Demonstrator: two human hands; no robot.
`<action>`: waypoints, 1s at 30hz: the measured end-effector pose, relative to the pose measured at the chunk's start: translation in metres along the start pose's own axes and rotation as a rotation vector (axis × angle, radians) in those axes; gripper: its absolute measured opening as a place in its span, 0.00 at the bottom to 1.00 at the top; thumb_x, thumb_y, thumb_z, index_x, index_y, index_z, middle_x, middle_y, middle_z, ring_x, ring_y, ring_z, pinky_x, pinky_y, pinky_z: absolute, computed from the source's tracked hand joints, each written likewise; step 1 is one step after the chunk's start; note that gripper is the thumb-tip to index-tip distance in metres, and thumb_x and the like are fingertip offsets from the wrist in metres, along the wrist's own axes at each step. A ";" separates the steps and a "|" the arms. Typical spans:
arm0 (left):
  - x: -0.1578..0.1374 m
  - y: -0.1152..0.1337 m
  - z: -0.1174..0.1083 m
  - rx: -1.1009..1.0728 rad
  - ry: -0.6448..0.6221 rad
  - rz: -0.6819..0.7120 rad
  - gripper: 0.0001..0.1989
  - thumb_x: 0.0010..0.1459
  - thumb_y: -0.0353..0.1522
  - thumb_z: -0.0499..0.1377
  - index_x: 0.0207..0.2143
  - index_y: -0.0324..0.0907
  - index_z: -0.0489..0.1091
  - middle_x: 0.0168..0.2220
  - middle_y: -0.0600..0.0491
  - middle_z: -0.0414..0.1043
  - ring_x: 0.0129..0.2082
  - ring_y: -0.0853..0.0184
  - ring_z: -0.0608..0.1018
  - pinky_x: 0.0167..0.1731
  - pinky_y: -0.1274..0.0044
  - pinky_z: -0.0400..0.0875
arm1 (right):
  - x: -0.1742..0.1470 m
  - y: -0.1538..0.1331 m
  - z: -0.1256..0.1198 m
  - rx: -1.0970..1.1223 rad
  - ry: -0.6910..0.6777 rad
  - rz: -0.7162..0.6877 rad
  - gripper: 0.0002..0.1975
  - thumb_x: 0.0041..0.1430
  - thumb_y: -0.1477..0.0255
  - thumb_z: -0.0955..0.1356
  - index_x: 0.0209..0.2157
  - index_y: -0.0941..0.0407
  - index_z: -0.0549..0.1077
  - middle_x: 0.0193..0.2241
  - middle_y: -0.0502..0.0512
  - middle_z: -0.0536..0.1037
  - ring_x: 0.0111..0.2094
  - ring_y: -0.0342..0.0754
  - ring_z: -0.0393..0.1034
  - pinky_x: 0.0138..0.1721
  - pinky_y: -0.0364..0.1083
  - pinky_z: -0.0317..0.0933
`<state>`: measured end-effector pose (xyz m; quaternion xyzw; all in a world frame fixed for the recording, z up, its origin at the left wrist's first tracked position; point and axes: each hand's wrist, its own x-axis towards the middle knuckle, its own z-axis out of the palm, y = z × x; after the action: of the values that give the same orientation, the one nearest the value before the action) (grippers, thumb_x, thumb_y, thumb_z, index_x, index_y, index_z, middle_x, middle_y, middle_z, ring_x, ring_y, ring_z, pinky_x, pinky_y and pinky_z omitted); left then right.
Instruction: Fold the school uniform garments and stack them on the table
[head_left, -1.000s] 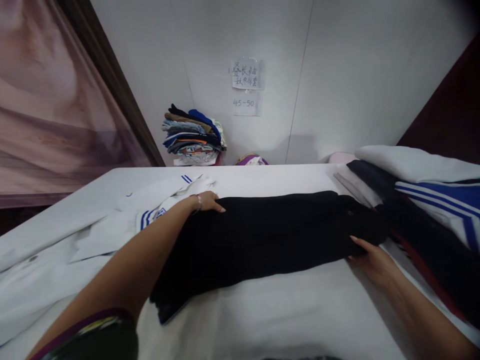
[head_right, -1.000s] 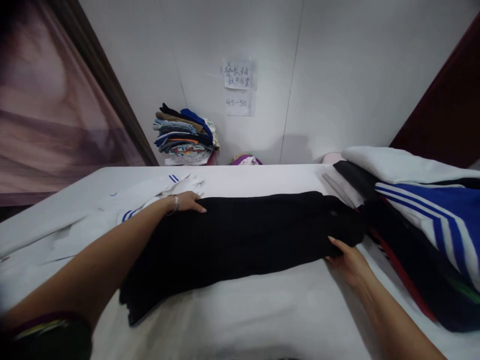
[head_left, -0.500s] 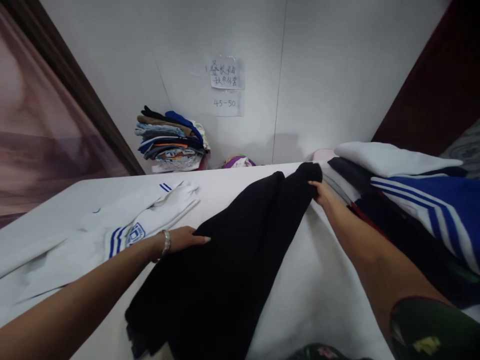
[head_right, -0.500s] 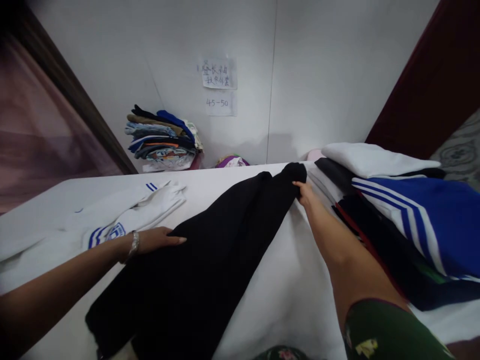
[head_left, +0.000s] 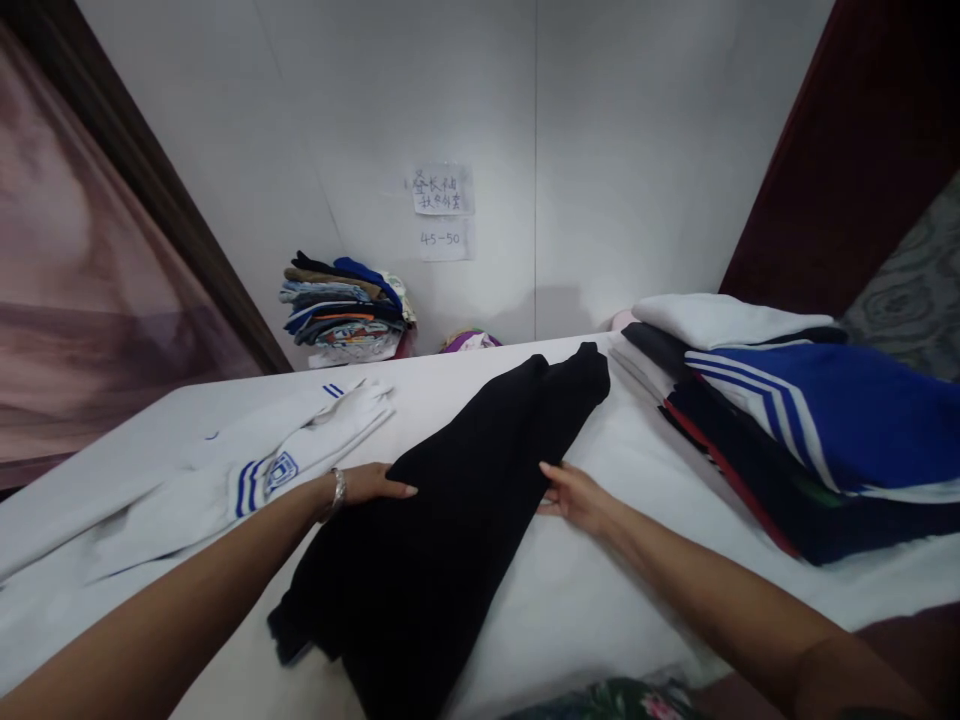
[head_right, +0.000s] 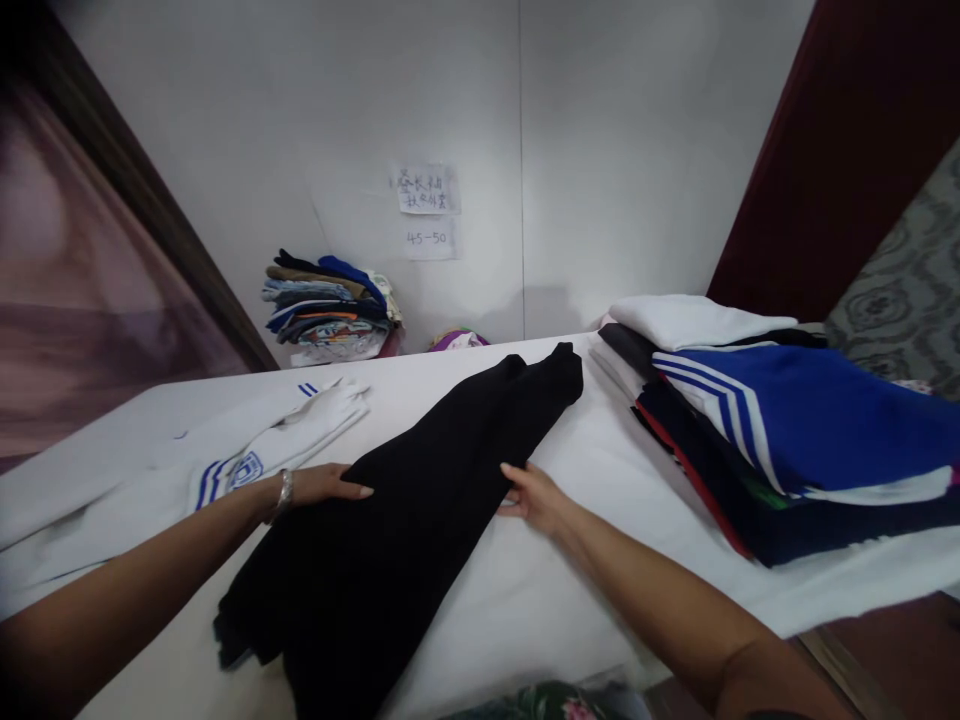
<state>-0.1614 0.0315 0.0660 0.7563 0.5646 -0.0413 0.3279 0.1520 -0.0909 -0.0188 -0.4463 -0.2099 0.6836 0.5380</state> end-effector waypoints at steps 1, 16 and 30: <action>-0.005 0.004 -0.005 -0.088 -0.092 -0.019 0.27 0.39 0.49 0.63 0.42 0.47 0.76 0.44 0.51 0.78 0.46 0.58 0.78 0.48 0.73 0.70 | -0.006 0.011 0.011 0.003 -0.040 0.020 0.16 0.52 0.67 0.72 0.42 0.54 0.69 0.34 0.51 0.77 0.31 0.46 0.72 0.37 0.53 0.71; -0.075 0.006 0.032 -0.340 -0.238 -0.184 0.23 0.27 0.40 0.69 0.31 0.41 0.75 0.34 0.48 0.80 0.35 0.54 0.80 0.36 0.69 0.76 | -0.097 0.055 0.028 0.028 -0.152 0.128 0.17 0.44 0.69 0.75 0.36 0.59 0.73 0.28 0.51 0.78 0.28 0.45 0.73 0.34 0.47 0.70; -0.085 -0.008 0.030 0.221 0.036 -0.164 0.30 0.38 0.31 0.60 0.49 0.40 0.70 0.46 0.48 0.77 0.48 0.56 0.77 0.49 0.70 0.70 | -0.115 -0.006 -0.016 -0.433 -0.359 0.026 0.20 0.50 0.64 0.73 0.44 0.58 0.74 0.37 0.57 0.80 0.35 0.48 0.76 0.34 0.46 0.68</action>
<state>-0.1899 -0.0543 0.0758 0.7396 0.6224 -0.1167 0.2279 0.1708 -0.1984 0.0220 -0.4252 -0.4370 0.6980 0.3756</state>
